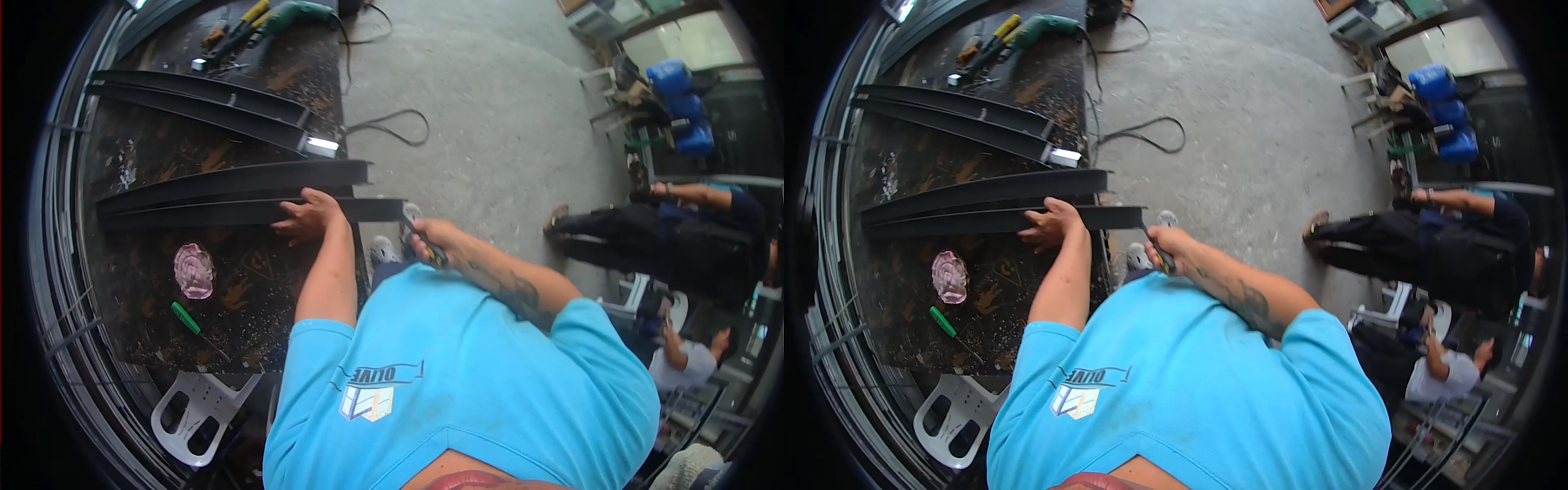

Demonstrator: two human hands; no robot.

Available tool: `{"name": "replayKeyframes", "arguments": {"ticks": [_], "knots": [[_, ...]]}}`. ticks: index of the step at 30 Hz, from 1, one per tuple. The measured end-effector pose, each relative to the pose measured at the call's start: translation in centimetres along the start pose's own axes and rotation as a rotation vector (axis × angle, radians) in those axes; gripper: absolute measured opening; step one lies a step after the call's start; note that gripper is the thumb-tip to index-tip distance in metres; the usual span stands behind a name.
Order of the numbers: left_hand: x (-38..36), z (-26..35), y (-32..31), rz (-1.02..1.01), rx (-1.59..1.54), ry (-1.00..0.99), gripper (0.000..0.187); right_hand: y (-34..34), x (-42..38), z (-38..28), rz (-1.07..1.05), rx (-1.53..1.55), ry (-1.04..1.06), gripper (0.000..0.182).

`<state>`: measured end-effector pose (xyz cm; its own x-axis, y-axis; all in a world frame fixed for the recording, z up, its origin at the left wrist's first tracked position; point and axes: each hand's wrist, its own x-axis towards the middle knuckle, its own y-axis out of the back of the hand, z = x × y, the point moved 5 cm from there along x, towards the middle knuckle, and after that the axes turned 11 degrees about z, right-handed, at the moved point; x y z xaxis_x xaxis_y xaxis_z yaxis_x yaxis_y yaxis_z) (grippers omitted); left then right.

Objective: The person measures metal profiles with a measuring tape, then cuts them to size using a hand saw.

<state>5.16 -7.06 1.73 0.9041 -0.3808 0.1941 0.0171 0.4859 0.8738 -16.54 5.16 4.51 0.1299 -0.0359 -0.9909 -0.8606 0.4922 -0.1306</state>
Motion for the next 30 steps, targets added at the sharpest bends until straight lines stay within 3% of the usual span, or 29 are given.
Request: {"name": "replayKeyframes", "arguments": {"ticks": [7, 11, 13, 23, 25, 30], "knots": [[0.4, 0.5, 0.3, 0.09, -0.028, -0.006, 0.057, -0.1, 1.9, -1.5, -0.074, -0.088, -0.018, 0.037], [0.7, 0.3, 0.7, 0.072, -0.03, -0.011, 0.058, 0.7, 1.7, -2.2, -0.076, -0.123, -0.072, 0.028], [0.6, 0.3, 0.4, -0.029, 0.034, 0.01, 0.062, 0.7, 1.9, -2.5, -0.04, -0.163, -0.036, 0.02], [0.6, 0.2, -0.2, -0.02, 0.038, 0.021, 0.064, -0.6, 0.0, -5.2, -0.13, 0.069, -0.184, 0.034], [0.5, 0.5, 0.2, 0.047, 0.069, -0.01, 0.063, -0.6, 0.7, -6.4, -0.206, 0.133, -0.346, 0.036], [0.5, 0.3, 0.1, 0.05, 0.075, -0.008, 0.059, 0.0, 0.3, -7.9, -0.208, 0.033, -0.384, 0.039]]}}
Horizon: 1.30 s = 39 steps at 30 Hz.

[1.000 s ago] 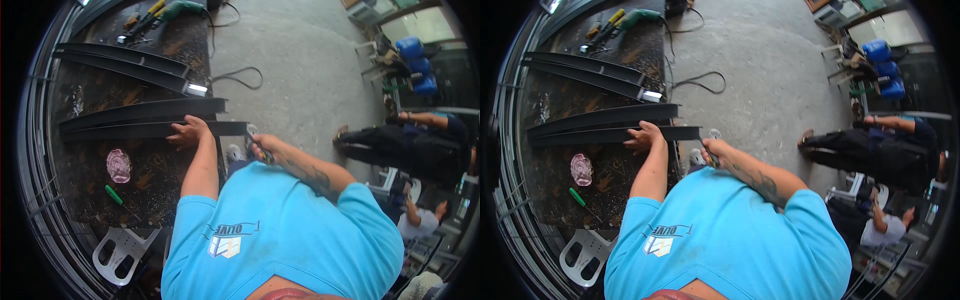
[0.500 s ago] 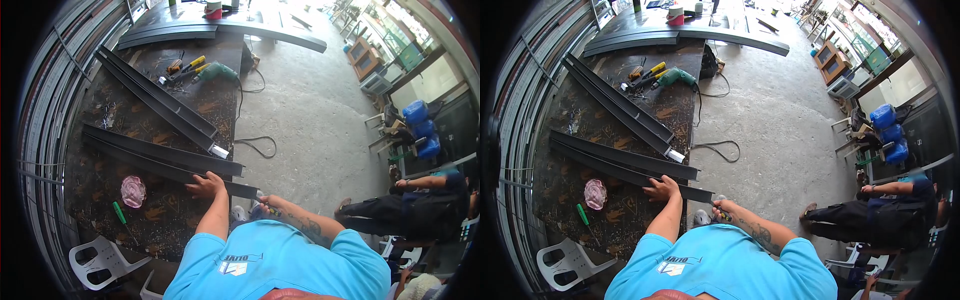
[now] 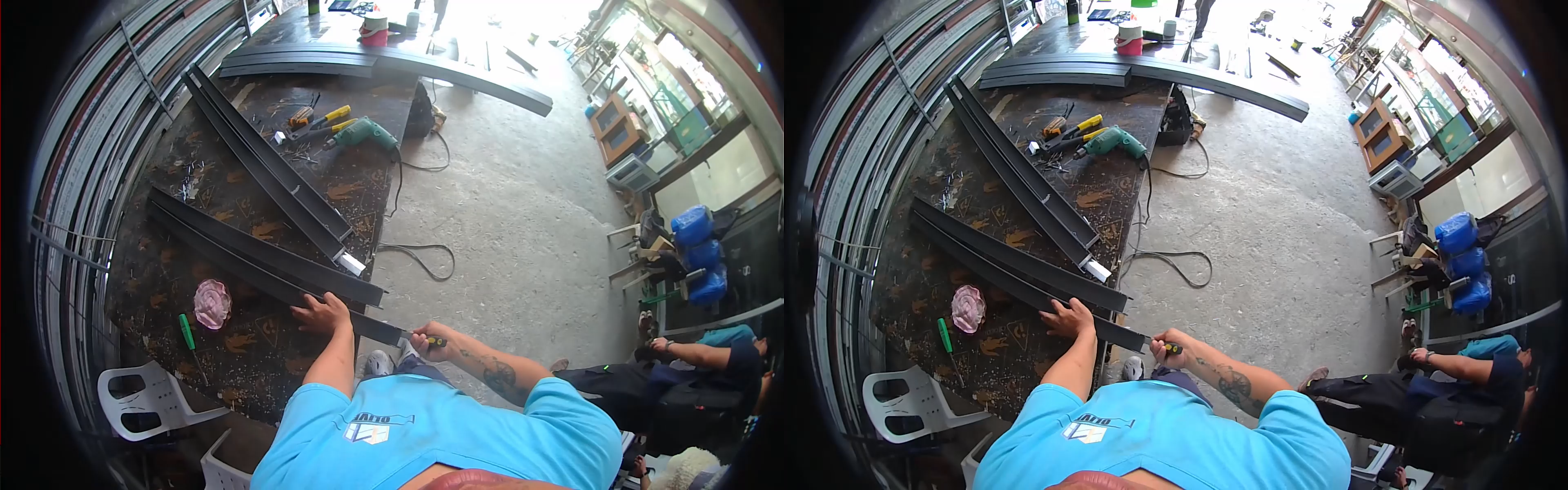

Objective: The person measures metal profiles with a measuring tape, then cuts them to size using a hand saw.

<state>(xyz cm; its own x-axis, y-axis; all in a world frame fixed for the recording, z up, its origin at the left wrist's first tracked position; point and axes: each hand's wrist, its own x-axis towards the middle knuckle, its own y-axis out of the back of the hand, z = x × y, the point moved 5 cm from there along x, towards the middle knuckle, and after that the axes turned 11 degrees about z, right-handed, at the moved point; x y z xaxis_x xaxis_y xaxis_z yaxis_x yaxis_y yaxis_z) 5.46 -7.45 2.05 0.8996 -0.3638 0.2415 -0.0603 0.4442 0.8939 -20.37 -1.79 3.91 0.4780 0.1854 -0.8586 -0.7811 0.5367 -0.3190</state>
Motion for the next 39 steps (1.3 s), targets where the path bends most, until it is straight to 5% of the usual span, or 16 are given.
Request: {"name": "replayKeyframes", "arguments": {"ticks": [13, 19, 23, 34, 39], "knots": [[-0.2, -0.3, -1.2, 0.008, -0.059, 0.051, 0.06, -0.3, 0.4, -3.4, 0.019, -0.094, -0.244, 0.037], [-0.1, -0.2, -1.2, 0.055, -0.101, -0.003, 0.061, -0.7, -2.3, -2.4, 0.051, -0.127, -0.077, 0.025], [0.1, -0.4, -1.6, 0.011, -0.059, -0.01, 0.063, -0.3, -0.2, -3.0, 0.089, -0.03, -0.159, 0.023], [-0.2, -0.1, -1.1, 0.002, -0.07, -0.03, 0.063, 0.5, -1.3, 4.9, 0.201, -0.103, 0.284, 0.015], [-0.4, -0.1, -1.1, -0.022, -0.099, -0.04, 0.063, 0.9, 0.7, 6.4, 0.246, -0.195, 0.491, 0.03]]}}
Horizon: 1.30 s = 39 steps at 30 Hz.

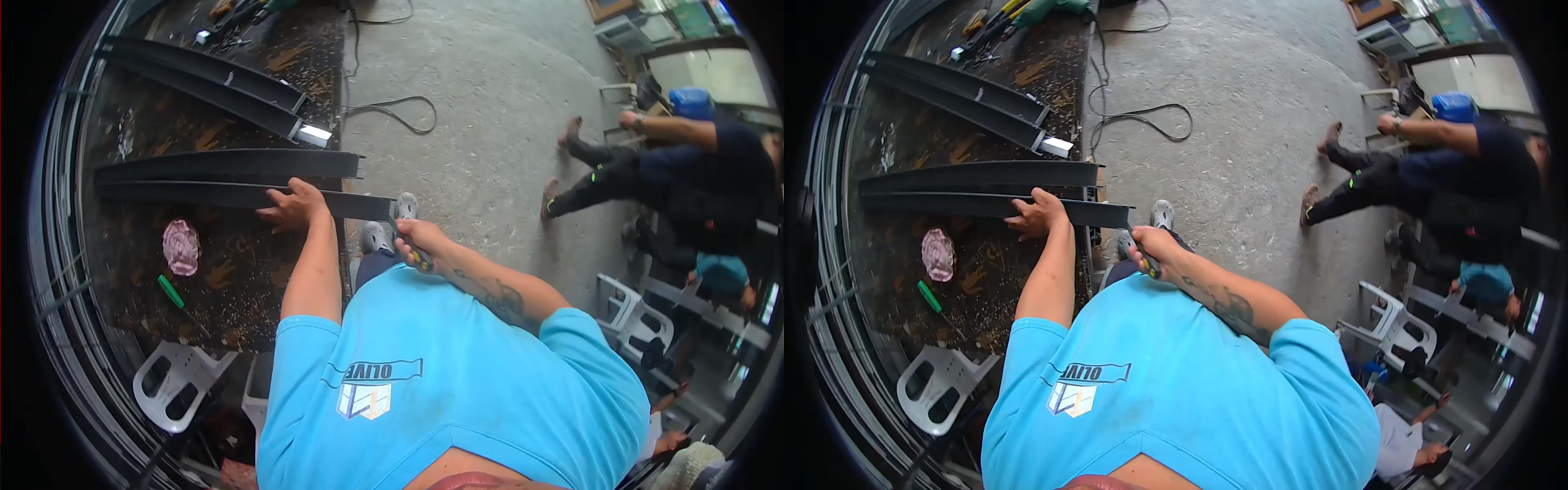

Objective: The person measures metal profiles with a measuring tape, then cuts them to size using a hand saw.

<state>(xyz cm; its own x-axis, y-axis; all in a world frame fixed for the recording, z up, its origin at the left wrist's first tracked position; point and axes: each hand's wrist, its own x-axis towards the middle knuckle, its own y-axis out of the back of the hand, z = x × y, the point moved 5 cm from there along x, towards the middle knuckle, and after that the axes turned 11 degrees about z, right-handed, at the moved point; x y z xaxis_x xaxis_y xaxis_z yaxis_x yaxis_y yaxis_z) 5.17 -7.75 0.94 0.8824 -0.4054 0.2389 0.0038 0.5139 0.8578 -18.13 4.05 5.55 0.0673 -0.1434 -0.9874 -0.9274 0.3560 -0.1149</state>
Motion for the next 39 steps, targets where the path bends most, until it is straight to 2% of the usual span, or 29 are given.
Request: {"name": "replayKeyframes", "arguments": {"ticks": [1, 6, 8, 9, 10, 13, 15, 16, 17, 18, 19, 21, 22, 23, 24, 26, 27, 28, 29, 30, 32, 33, 34, 35, 36, 37, 39], "knots": [[0.0, -0.2, 0.0, 0.005, 0.012, 0.0, 0.063, -0.3, 0.5, 0.2, 0.06, 0.003, 0.022, 0.034], [0.0, 0.0, 0.5, -0.009, 0.001, 0.032, 0.063, -0.3, -1.8, 1.3, 0.026, 0.11, 0.046, 0.035], [-0.1, 0.2, 0.9, -0.036, -0.008, 0.012, 0.063, -0.2, -1.4, 1.7, 0.055, 0.061, 0.11, 0.034], [-0.1, 0.4, 1.3, -0.041, -0.022, 0.029, 0.063, -0.3, -1.9, 1.8, 0.026, 0.093, 0.122, 0.025], [-0.1, 0.3, 1.7, -0.041, -0.032, 0.05, 0.063, 0.4, -2.4, 1.9, 0.032, 0.107, 0.136, 0.025], [0.3, -0.4, 1.3, -0.074, -0.087, 0.036, 0.066, 2.5, -5.0, 2.6, -0.111, 0.152, 0.028, 0.013], [1.0, -2.4, 0.7, -0.102, -0.131, 0.023, 0.069, 5.3, -5.7, 2.9, -0.16, 0.188, 0.072, 0.018], [1.6, -3.7, 0.9, -0.09, -0.108, 0.001, 0.073, 6.8, -5.9, 2.8, -0.129, 0.185, 0.157, 0.021], [1.8, -4.4, 2.6, 0.028, -0.123, -0.044, 0.074, 8.1, -6.1, 2.8, -0.096, 0.186, 0.242, 0.025], [1.7, -4.2, 4.0, 0.143, -0.141, -0.091, 0.074, 9.2, -5.8, 3.1, -0.108, 0.183, 0.248, 0.025], [2.2, -3.6, 4.2, 0.151, -0.146, -0.094, 0.074, 10.4, -5.6, 3.3, -0.075, 0.246, 0.274, 0.029], [2.4, -1.7, 5.6, 0.206, -0.258, -0.419, 0.072, 11.3, -5.1, 3.8, -0.044, 0.312, 0.282, 0.034], [2.6, 1.3, 6.7, 0.052, -0.453, -0.655, 0.057, 11.2, -5.5, 3.5, -0.028, 0.314, 0.344, 0.033], [1.9, 3.1, 5.8, 0.064, -0.412, -0.808, 0.048, 11.0, -5.9, 3.1, -0.014, 0.315, 0.407, 0.032], [1.7, 5.2, 5.6, -0.096, -0.424, -0.91, 0.036, 10.4, -6.3, 3.0, -0.024, 0.314, 0.403, 0.032], [0.8, 7.0, 2.8, -0.117, -0.408, -1.103, 0.032, 9.5, -6.9, 1.9, 0.038, 0.048, 0.54, 0.035], [0.9, 7.1, 2.4, -0.108, -0.405, -1.106, 0.032, 10.0, -5.7, 1.6, 0.098, -0.143, 0.652, 0.038], [0.5, 7.5, 1.8, -0.228, -0.398, -1.166, 0.028, 10.2, -4.4, 1.6, 0.091, -0.14, 0.654, 0.038], [0.0, 7.8, 1.1, -0.351, -0.389, -1.223, 0.025, 10.6, -3.5, 1.0, 0.212, -0.344, 0.793, 0.038], [-0.3, 8.0, 1.3, -0.35, -0.384, -1.229, 0.025, 10.6, -3.6, 0.2, 0.337, -0.549, 0.922, 0.041], [-1.3, 7.5, 1.6, -0.408, -0.331, -1.263, 0.021, 11.0, -3.0, -0.3, 0.376, -0.522, 0.875, 0.045], [-2.2, 7.7, 3.3, -0.334, -0.454, -1.317, 0.028, 10.9, -2.9, -0.4, 0.355, -0.555, 0.792, 0.046], [-2.7, 7.7, 3.4, -0.342, -0.438, -1.323, 0.028, 11.0, -2.4, -0.3, 0.331, -0.587, 0.705, 0.047], [-3.1, 7.5, 2.7, -0.478, -0.345, -1.298, 0.03, 11.1, -1.4, -0.5, 0.319, -0.581, 0.692, 0.047], [-3.5, 7.0, 2.0, -0.614, -0.244, -1.264, 0.032, 10.7, -0.3, -0.8, 0.305, -0.703, 0.744, 0.046], [-3.9, 7.3, 2.2, -0.516, -0.31, -1.287, 0.04, 10.4, 0.7, -0.9, 0.286, -0.828, 0.795, 0.047], [-4.4, 7.4, 1.2, -0.498, -0.218, -1.235, 0.043, 10.1, 2.1, -1.1, 0.285, -0.912, 0.775, 0.046]]}}
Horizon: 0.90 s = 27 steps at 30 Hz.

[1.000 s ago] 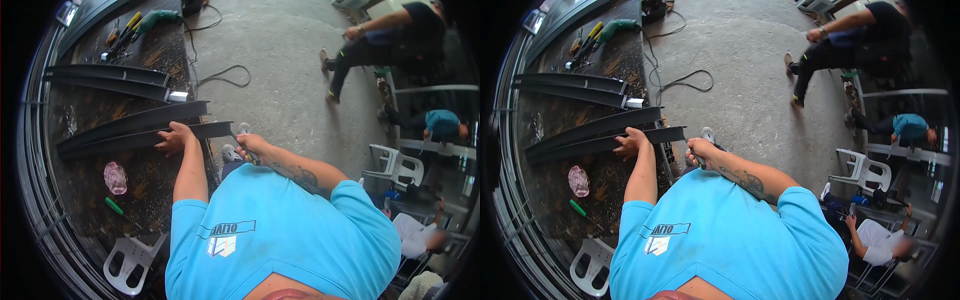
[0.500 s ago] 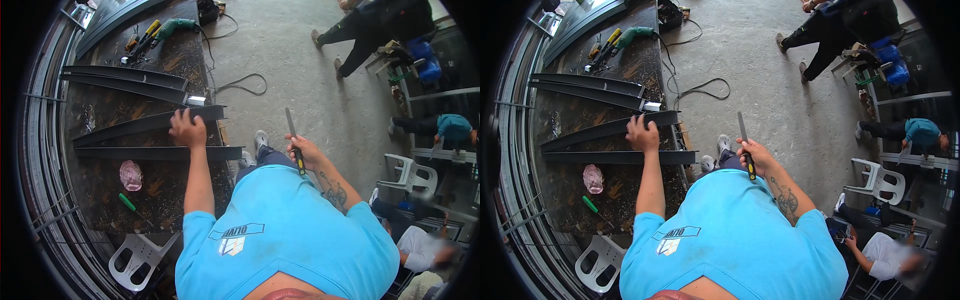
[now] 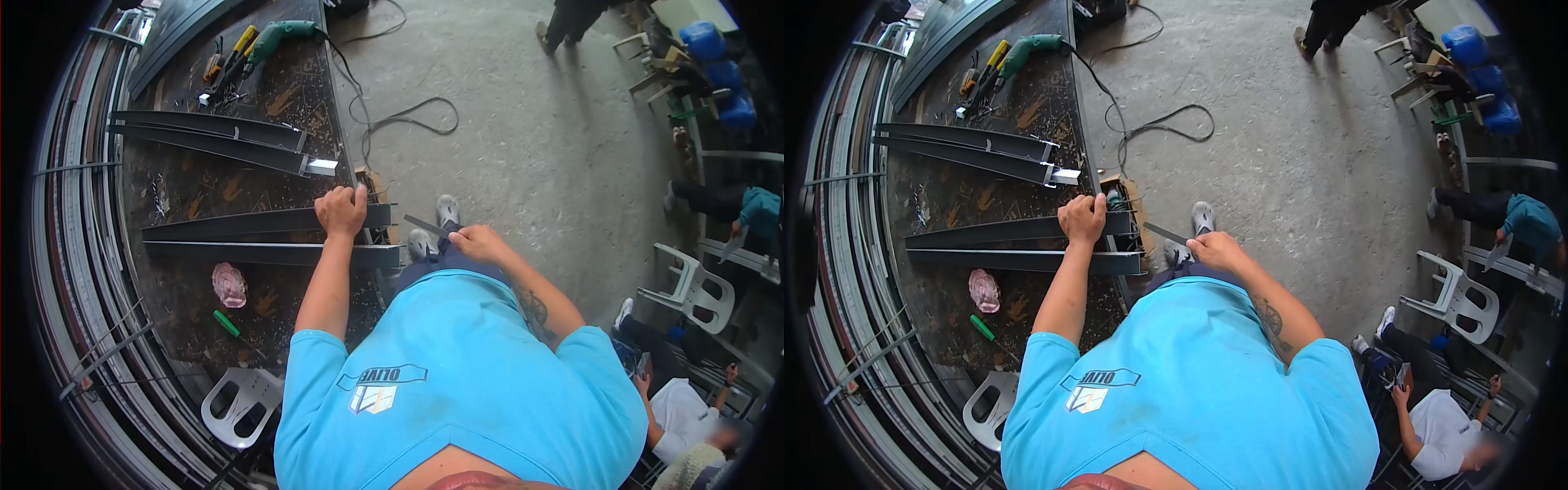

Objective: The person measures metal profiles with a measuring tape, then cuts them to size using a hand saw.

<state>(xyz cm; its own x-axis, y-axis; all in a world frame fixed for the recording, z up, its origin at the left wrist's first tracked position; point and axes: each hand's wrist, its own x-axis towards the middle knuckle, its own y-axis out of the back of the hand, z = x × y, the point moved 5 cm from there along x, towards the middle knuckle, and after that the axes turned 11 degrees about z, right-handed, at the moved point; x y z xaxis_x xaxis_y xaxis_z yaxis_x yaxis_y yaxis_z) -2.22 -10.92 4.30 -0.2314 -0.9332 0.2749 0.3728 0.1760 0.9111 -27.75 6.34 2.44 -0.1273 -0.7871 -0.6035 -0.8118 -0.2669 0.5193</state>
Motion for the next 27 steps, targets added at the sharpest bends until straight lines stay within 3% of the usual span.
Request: {"name": "replayKeyframes", "arguments": {"ticks": [5, 9, 13, 15, 21, 23, 27], "knots": [[1.9, 0.0, -1.5, 0.021, 0.093, 0.094, 0.045, -0.2, 2.9, -1.7, -0.104, -0.058, 0.036, 0.043], [2.3, 0.5, -2.1, 0.147, 0.055, -0.036, 0.031, 1.2, 4.9, -3.2, -0.17, -0.079, 0.097, 0.041], [2.3, 0.1, -2.6, 0.126, 0.101, -0.012, 0.022, 1.4, 7.7, -5.7, -0.358, -0.168, 0.1, 0.04], [2.2, -0.1, -2.6, 0.103, 0.108, 0.011, 0.022, -0.2, 8.9, -8.4, -0.265, -0.15, 0.294, 0.039], [3.0, -0.3, -2.8, 0.093, 0.086, 0.04, 0.022, 1.7, 10.1, -8.1, -0.392, -0.281, 0.233, 0.041], [2.4, -0.3, -2.4, 0.07, 0.084, 0.022, 0.022, 0.1, 9.8, -10.0, -0.34, -0.237, 0.214, 0.04], [2.9, -0.9, -2.6, 0.075, 0.091, -0.01, 0.022, 2.9, 9.6, -7.7, -0.328, -0.193, 0.167, 0.039]]}}
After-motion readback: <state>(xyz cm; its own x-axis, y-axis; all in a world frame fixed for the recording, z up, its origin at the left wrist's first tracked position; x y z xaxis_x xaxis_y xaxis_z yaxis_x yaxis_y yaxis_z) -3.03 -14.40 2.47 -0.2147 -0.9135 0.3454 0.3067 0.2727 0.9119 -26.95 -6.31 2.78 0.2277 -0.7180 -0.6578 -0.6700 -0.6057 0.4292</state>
